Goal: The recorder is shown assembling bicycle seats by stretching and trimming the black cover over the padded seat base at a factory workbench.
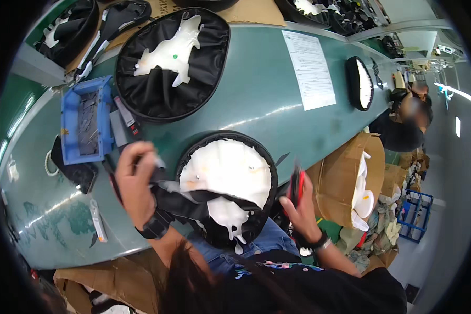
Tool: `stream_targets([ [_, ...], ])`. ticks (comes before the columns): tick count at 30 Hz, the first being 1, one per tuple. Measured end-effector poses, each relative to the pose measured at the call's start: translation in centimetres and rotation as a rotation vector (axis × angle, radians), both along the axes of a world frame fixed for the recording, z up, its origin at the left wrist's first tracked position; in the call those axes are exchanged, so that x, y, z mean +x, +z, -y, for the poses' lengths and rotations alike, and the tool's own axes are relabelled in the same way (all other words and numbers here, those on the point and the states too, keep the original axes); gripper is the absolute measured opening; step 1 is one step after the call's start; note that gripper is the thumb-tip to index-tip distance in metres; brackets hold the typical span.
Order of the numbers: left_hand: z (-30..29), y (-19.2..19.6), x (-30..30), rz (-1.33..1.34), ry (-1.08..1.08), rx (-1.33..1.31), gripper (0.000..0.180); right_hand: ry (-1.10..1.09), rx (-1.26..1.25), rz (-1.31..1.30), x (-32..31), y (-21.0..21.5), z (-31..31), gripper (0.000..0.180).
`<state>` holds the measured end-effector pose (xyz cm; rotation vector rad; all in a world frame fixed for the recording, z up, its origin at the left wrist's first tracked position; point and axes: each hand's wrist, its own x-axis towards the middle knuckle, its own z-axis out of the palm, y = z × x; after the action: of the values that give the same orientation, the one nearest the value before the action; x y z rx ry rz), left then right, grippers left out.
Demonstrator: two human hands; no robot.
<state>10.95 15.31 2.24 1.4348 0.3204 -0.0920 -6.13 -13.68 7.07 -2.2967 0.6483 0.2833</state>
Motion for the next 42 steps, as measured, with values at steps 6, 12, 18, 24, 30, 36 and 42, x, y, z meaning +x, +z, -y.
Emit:
stream_targets([
  [6, -1.6, 2.9, -5.2, -0.055, -0.491, 0.909, 0.027, 0.515, 0.182, 0.207, 9.7, -5.2, 2.9, 0.076],
  [12, 8.7, 3.2, -10.4, 0.064, -0.513, 0.516, 0.028, 0.822, 0.360, -0.080, 15.5, -3.2, -1.7, 0.065],
  [18, 16.7, -2.2, -12.5, 0.156, -0.397, 0.775, 0.021, 0.705, 0.153, 0.371, 10.8, -2.7, 4.1, 0.046],
  [24, 15.8, -2.1, -12.2, 0.126, -0.599, 0.664, 0.036, 1.112, -0.232, 0.074, 7.1, 1.9, 9.0, 0.050],
  [30, 14.0, -1.6, -12.0, 0.145, -0.634, 0.529, 0.036, 1.228, -0.332, 0.140, 5.9, 0.4, 9.6, 0.052],
  [36, 10.7, 1.1, -12.1, 0.191, -0.388, -0.379, 0.029, 0.929, -0.420, -0.026, -1.9, 0.1, 10.6, 0.058],
  [42, 15.6, 2.7, -8.7, 0.405, -0.645, 0.504, 0.031, 0.730, -0.369, -0.015, -0.9, 0.2, 8.7, 0.055],
])
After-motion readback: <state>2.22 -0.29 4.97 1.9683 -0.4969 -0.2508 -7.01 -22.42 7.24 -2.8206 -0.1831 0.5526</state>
